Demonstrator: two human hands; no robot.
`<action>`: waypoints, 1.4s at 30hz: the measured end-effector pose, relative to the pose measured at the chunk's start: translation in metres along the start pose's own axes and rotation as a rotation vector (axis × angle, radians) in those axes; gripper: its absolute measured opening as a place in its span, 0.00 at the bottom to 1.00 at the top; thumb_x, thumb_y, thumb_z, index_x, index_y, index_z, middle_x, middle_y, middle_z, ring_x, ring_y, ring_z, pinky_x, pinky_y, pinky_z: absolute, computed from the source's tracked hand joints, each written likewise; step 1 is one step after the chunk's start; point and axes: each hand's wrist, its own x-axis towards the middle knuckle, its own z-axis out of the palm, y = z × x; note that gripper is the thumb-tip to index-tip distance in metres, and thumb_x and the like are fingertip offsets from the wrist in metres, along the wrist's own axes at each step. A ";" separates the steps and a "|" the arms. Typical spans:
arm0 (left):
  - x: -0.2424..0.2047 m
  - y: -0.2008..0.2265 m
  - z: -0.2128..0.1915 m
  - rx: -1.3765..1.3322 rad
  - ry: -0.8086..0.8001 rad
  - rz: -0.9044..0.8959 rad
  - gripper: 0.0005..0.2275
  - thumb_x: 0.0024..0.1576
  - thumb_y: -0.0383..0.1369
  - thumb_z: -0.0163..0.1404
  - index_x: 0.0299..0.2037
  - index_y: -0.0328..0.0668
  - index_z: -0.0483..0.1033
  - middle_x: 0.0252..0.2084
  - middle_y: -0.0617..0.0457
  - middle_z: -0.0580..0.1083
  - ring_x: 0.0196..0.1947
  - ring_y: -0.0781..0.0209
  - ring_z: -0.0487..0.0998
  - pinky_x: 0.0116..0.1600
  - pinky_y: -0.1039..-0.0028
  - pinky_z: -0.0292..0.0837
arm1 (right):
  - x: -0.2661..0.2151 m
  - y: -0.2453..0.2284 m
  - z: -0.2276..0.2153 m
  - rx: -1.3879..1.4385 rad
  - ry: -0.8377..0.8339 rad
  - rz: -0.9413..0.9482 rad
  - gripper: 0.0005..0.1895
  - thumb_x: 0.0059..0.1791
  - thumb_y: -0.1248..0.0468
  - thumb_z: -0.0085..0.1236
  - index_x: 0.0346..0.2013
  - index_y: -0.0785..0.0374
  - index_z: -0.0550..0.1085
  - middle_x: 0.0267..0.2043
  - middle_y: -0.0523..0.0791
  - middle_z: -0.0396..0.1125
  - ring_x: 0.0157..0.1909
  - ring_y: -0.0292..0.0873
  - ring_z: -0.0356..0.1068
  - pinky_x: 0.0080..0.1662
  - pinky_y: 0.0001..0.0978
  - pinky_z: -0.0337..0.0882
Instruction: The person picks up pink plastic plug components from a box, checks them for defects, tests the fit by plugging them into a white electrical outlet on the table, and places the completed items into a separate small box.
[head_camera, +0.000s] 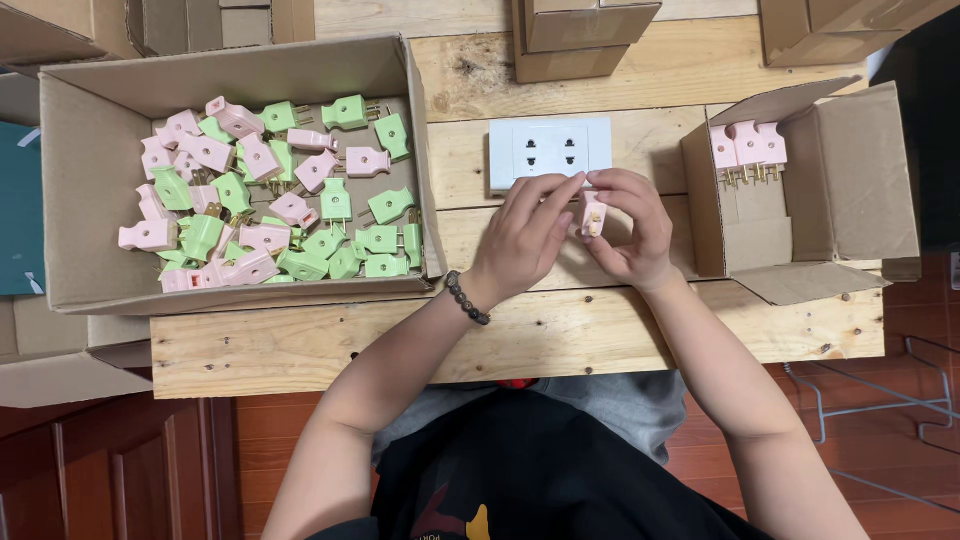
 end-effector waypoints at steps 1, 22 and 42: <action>0.000 0.002 -0.002 0.001 0.001 0.000 0.18 0.70 0.31 0.41 0.70 0.37 0.66 0.56 0.49 0.71 0.52 0.49 0.74 0.53 0.65 0.77 | 0.000 0.000 0.001 0.001 0.000 -0.001 0.22 0.52 0.60 0.67 0.51 0.74 0.72 0.53 0.63 0.72 0.54 0.69 0.73 0.52 0.60 0.71; 0.002 0.004 -0.001 -0.307 0.117 -0.085 0.22 0.63 0.29 0.58 0.67 0.34 0.69 0.62 0.43 0.73 0.60 0.47 0.79 0.60 0.62 0.81 | -0.008 0.015 -0.012 0.025 0.044 0.075 0.22 0.51 0.66 0.70 0.53 0.82 0.76 0.44 0.60 0.72 0.42 0.58 0.73 0.40 0.47 0.76; 0.002 -0.006 -0.004 -0.185 0.045 -0.112 0.21 0.62 0.25 0.57 0.65 0.40 0.70 0.59 0.47 0.72 0.58 0.45 0.77 0.61 0.57 0.77 | -0.019 0.013 -0.011 0.070 0.024 0.151 0.18 0.49 0.72 0.71 0.51 0.77 0.79 0.30 0.52 0.70 0.25 0.47 0.69 0.31 0.41 0.72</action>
